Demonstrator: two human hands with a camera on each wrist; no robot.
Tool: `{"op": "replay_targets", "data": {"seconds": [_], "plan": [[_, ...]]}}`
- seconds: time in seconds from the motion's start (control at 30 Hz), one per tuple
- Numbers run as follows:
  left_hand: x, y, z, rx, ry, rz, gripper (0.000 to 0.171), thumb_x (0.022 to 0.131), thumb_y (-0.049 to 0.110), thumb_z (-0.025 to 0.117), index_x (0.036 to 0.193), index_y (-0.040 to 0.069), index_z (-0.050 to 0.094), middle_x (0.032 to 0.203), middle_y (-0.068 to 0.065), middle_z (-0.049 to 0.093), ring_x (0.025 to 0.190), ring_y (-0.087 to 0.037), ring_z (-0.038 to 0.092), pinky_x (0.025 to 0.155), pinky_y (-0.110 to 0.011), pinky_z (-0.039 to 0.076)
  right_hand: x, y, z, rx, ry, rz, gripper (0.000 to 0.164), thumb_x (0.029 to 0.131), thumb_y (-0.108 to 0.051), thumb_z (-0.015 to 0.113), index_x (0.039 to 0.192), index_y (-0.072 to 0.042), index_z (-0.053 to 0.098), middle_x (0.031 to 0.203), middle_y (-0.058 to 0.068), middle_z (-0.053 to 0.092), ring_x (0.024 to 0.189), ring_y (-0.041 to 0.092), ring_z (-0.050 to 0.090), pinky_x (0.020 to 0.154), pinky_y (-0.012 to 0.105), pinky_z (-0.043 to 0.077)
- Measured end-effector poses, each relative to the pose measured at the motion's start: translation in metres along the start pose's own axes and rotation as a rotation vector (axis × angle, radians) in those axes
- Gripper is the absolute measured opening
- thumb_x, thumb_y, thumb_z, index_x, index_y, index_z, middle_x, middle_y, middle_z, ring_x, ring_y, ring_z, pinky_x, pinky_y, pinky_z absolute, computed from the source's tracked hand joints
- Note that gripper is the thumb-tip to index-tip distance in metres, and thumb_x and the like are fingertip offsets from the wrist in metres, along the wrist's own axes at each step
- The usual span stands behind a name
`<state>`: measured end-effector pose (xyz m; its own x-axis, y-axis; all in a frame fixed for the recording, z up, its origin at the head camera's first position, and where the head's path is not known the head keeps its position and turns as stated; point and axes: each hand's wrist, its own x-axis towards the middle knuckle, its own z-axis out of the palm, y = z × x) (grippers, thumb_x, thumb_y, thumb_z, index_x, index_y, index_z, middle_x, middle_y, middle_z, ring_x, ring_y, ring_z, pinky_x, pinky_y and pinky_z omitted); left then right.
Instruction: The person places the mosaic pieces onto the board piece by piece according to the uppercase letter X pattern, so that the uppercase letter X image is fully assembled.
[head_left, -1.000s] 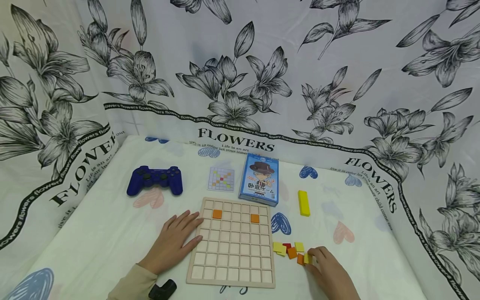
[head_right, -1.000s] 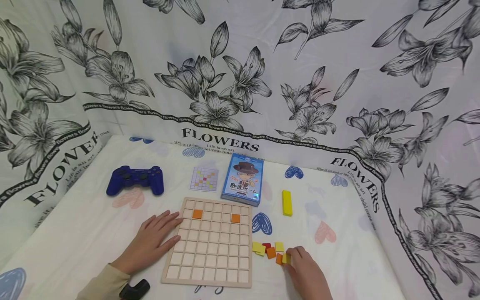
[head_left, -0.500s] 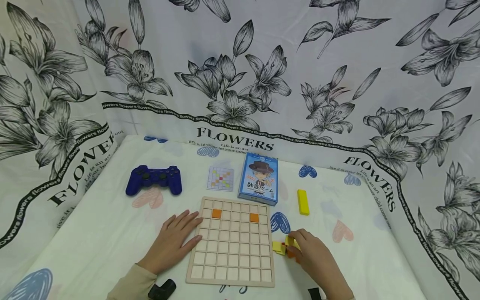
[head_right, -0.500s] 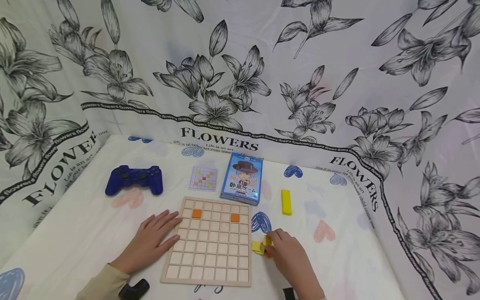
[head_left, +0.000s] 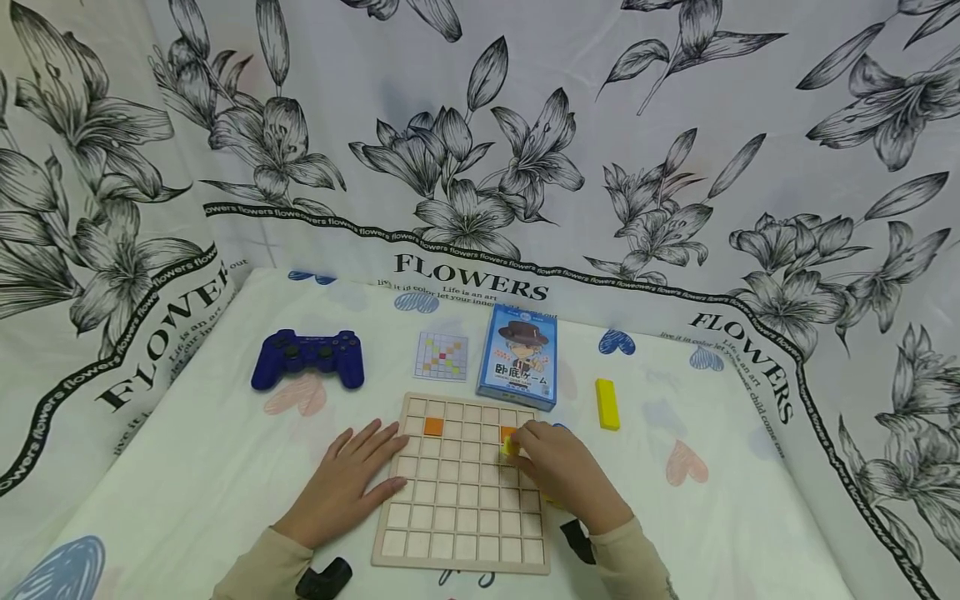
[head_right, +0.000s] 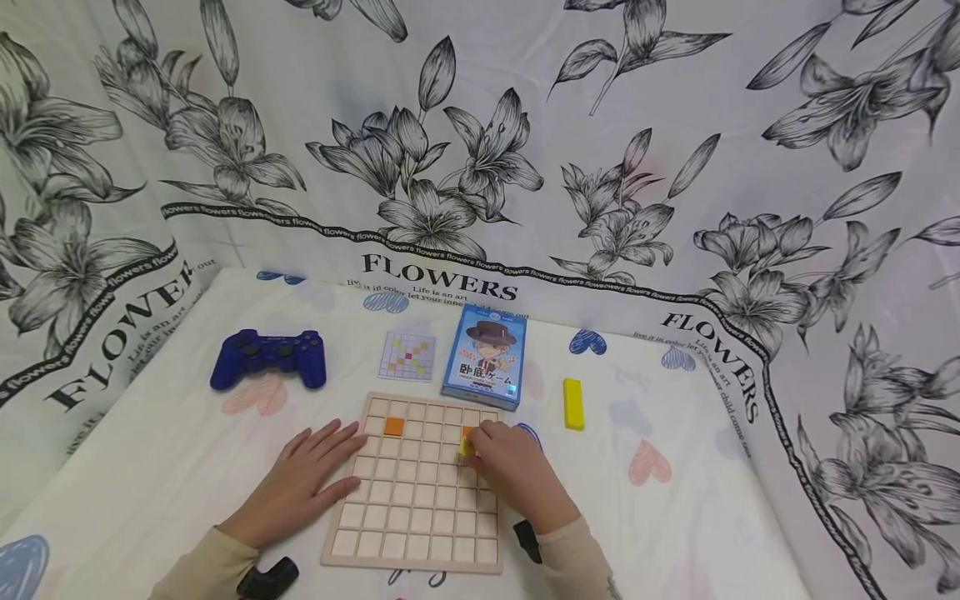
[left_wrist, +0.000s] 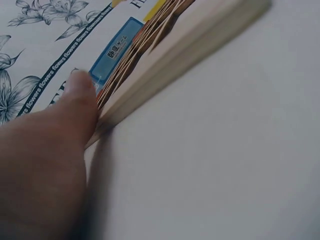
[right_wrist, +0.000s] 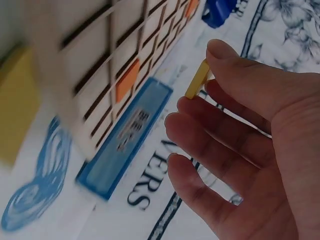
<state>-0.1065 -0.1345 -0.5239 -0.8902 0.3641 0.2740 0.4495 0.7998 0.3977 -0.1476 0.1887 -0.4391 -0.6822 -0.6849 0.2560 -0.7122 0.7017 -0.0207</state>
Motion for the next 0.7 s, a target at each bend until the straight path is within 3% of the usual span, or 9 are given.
{"op": "replay_targets", "data": {"seconds": [0.3,0.7], "plan": [[-0.001,0.001,-0.001,0.012,-0.014,0.019,0.065,0.09,0.06,0.052,0.145,0.026,0.044,0.155,0.002,0.032,0.144,-0.029,0.026,0.115,-0.052,0.015,0.041,-0.021,0.024,0.009,-0.083,-0.067,0.019,0.087,-0.029,0.071,0.101,-0.017,0.066,0.091,-0.008,0.064,0.077,0.007,0.06,0.072,0.019,0.053],[-0.001,0.001,-0.002,0.002,-0.04,0.01,0.067,0.09,0.062,0.051,0.146,0.027,0.042,0.155,0.003,0.033,0.144,-0.028,0.026,0.117,-0.051,0.015,0.054,-0.033,0.04,0.054,-0.179,-0.041,0.024,0.091,-0.037,0.065,0.105,-0.017,0.068,0.093,-0.008,0.065,0.08,0.007,0.06,0.077,0.02,0.054]]}}
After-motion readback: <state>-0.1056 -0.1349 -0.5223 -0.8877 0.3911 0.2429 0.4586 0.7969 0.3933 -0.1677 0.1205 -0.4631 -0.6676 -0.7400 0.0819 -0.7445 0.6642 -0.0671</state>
